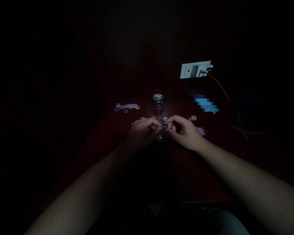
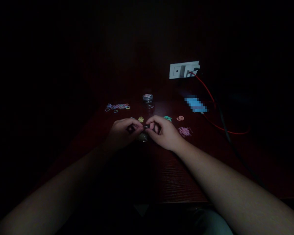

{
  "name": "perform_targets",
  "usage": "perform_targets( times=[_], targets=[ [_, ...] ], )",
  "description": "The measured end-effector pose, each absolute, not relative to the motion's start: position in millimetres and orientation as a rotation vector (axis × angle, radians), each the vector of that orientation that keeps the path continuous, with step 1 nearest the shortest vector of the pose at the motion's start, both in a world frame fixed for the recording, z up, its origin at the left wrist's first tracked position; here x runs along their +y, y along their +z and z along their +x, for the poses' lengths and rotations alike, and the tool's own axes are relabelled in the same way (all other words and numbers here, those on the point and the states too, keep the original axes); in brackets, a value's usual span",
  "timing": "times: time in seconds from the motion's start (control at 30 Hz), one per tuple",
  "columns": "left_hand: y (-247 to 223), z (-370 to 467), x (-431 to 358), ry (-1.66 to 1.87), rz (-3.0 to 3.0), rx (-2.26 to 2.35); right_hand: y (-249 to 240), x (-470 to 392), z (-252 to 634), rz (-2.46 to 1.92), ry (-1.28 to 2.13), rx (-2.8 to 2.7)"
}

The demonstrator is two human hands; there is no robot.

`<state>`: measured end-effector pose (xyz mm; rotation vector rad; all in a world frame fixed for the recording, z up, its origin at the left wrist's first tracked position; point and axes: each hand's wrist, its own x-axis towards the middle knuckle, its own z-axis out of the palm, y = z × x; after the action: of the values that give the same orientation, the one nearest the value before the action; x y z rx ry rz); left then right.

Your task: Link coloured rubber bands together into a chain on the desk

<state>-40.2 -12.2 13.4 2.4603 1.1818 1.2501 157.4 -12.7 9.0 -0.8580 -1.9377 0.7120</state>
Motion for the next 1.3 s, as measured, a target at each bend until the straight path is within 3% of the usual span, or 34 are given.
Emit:
perform_targets(
  times=[0.6, 1.3],
  targets=[
    [9.7, -42.7, -10.1, 1.14, 2.496, 1.145, 9.8, -11.2, 156.3, -0.824, 0.49, -2.024],
    [9.6, -45.4, -10.3, 1.093, 2.507, 1.103, 9.4, -10.0, 158.7, -0.786, 0.478, -2.107]
  ],
)
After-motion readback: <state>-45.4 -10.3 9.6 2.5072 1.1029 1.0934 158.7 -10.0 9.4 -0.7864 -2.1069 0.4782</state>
